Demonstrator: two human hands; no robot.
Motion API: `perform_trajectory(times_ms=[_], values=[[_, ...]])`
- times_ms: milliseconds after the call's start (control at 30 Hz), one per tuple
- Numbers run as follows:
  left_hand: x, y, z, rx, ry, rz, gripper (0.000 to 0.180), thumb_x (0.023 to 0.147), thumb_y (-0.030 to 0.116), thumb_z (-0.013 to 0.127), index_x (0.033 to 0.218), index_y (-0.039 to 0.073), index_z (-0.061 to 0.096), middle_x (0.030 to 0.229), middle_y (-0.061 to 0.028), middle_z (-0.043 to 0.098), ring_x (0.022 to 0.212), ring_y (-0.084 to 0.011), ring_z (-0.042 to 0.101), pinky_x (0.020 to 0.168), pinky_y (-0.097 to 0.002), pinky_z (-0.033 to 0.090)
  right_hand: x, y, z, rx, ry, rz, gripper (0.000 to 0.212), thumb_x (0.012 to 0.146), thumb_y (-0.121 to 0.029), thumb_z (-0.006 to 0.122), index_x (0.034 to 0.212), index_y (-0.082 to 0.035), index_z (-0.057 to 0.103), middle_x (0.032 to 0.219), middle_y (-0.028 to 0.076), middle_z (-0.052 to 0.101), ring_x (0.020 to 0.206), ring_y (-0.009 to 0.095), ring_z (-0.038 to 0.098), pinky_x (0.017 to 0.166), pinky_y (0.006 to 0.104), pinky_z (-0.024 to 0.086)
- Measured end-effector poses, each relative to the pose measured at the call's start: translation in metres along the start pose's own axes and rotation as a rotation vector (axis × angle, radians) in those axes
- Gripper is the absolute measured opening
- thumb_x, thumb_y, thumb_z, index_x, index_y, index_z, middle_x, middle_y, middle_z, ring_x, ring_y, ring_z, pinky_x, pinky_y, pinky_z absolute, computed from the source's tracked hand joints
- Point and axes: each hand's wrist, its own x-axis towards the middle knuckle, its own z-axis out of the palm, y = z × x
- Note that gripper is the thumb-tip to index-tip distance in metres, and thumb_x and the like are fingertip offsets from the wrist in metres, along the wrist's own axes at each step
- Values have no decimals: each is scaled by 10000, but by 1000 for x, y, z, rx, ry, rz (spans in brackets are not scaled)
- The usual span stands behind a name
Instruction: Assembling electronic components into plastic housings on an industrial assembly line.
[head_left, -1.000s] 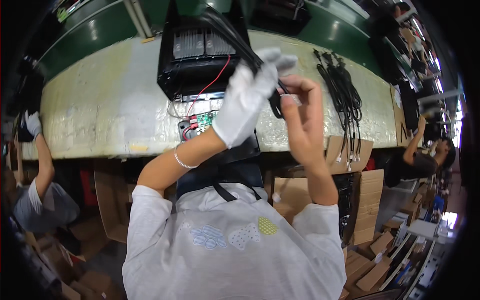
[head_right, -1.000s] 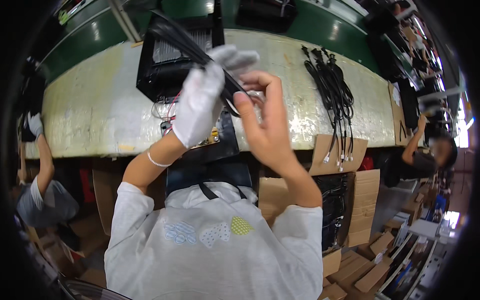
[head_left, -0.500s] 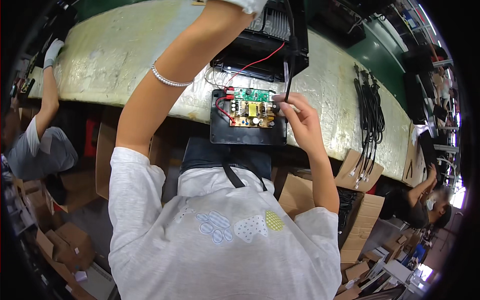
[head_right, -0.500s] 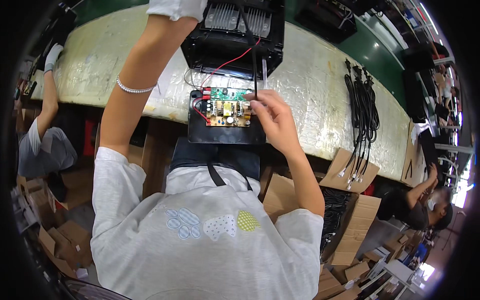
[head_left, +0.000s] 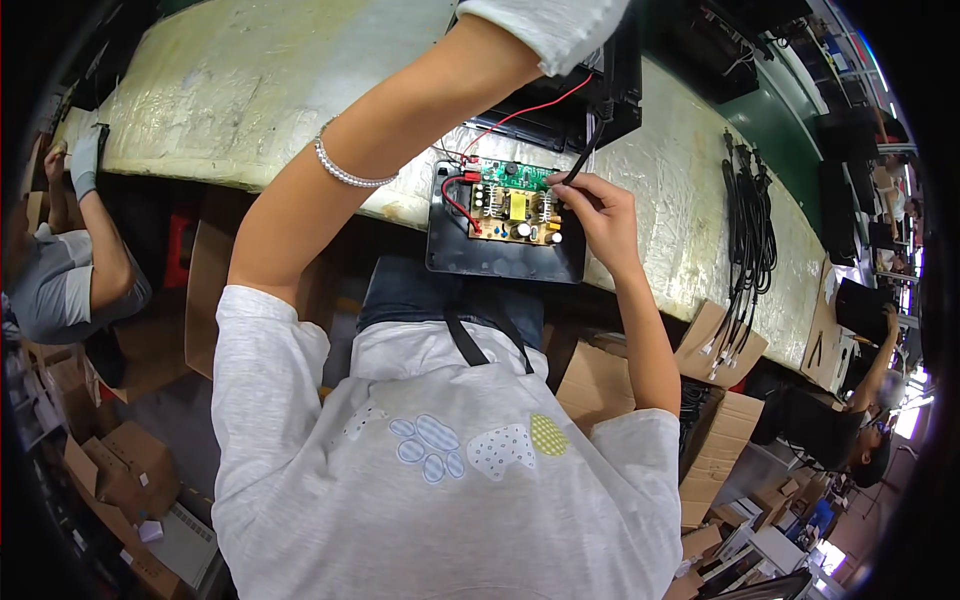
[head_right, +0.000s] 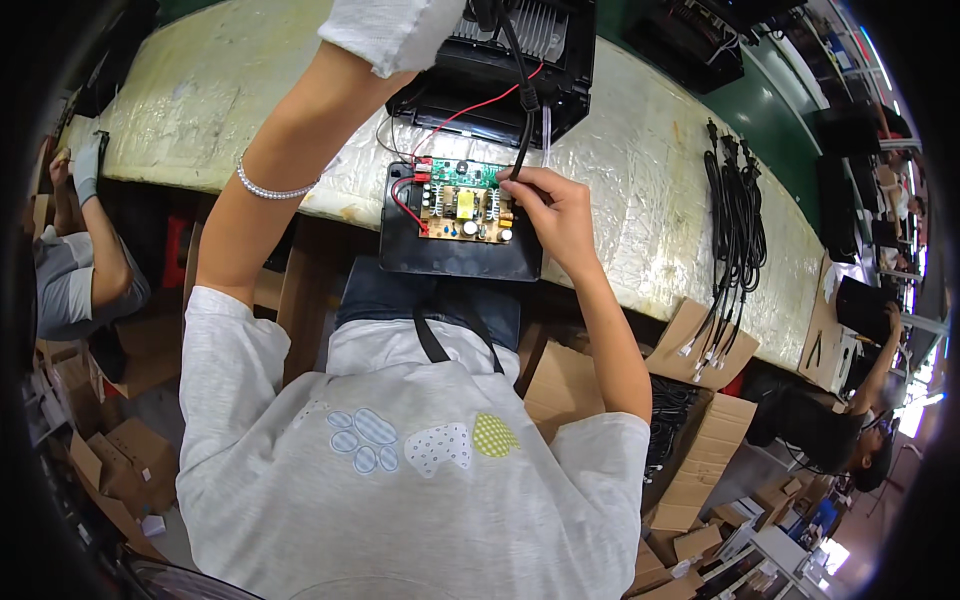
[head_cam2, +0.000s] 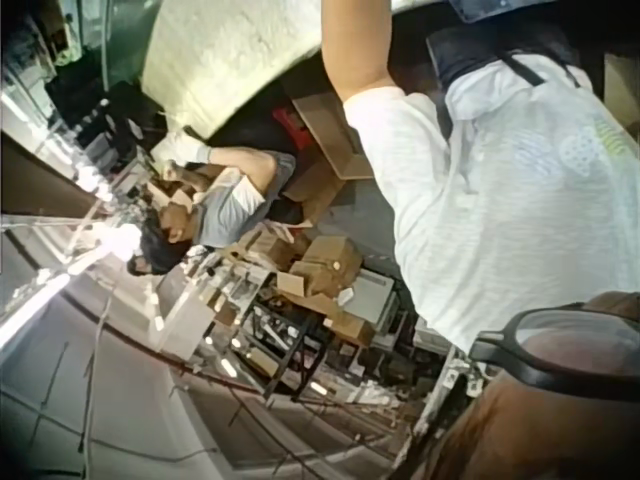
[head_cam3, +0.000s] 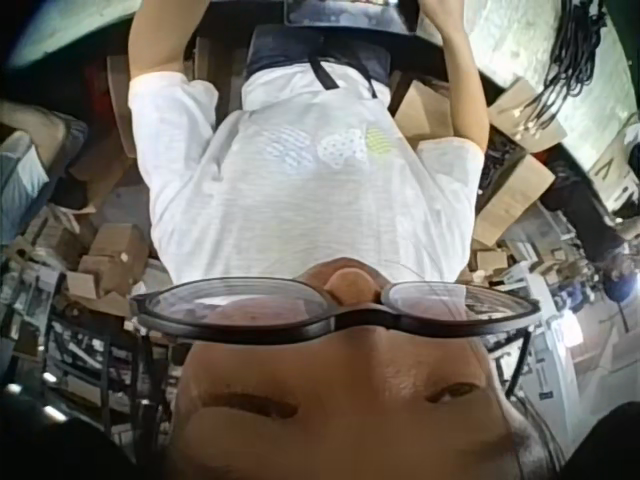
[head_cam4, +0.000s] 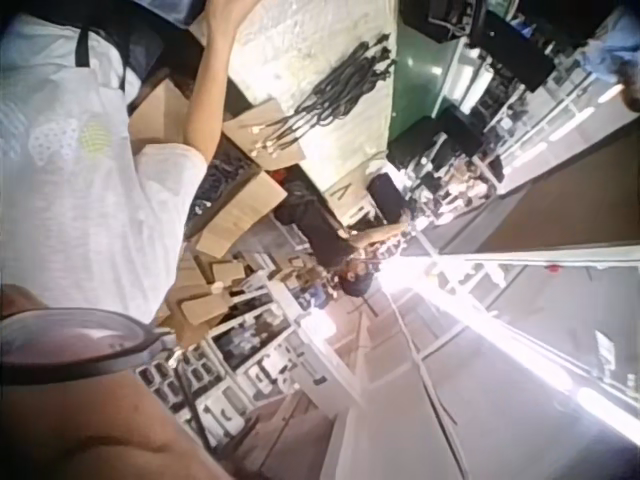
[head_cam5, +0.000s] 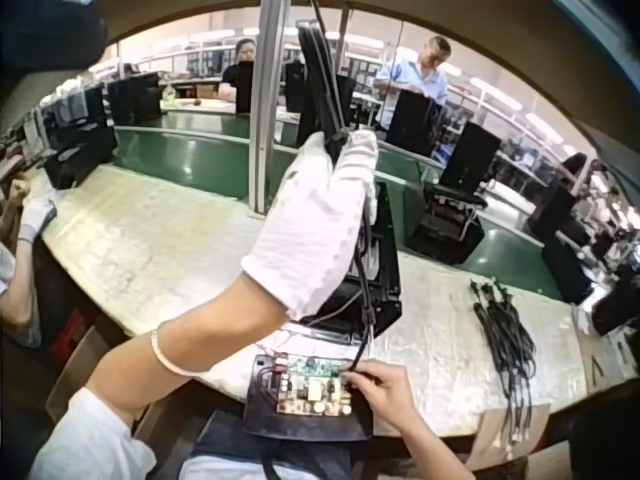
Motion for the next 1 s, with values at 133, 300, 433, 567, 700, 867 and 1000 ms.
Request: perform_trajectory(times_ms=[133,300,433,567,700,867,1000], values=[[6,16,-9,-74,-6,-56,334,963,75,431,1272,-44,481,920,-186,554,834,-305,568,816,-390,473,-2,9,-9,-32,-52,-47,148,893,-10,627,1013,20,707,965,59,715,814,87,628,719,227,491],[1,10,-6,-171,-107,-96,326,950,65,421,1248,-42,500,932,-201,555,845,-319,569,864,-406,460,-3,-3,-6,-91,-17,-65,142,888,10,617,1001,32,700,964,69,712,789,100,628,712,232,499],[-7,0,5,-151,-114,-148,318,949,56,401,1227,-48,514,960,-209,578,893,-337,578,958,-427,434,-3,-10,-9,-208,-37,-74,141,883,17,614,996,42,695,957,81,713,785,104,632,700,230,500],[-10,-8,6,-158,-27,-39,335,936,41,391,1232,-55,516,1064,-223,593,977,-363,579,1064,-455,373,2,-11,-11,-153,-28,-77,135,830,6,661,954,6,716,851,115,708,744,171,676,660,268,504],[-13,-12,11,-155,-50,-56,351,932,35,386,1246,-63,510,1112,-234,594,1005,-374,574,1079,-464,360,6,-13,-16,-255,-98,-119,108,816,9,677,919,5,712,819,107,704,733,176,661,639,273,497],[-18,-10,10,-160,-93,-100,323,939,38,387,1214,-59,527,1075,-224,592,989,-356,575,1054,-451,379,3,-17,-11,-275,-43,-178,80,812,19,677,888,11,702,880,100,700,770,176,648,653,276,490],[-6,-1,-1,-523,-269,-485,260,1012,144,398,1120,-24,563,975,-154,617,896,-230,599,873,-325,464,-7,-22,-14,-394,-18,-35,106,794,16,692,900,13,695,903,100,690,797,205,645,686,307,493]])
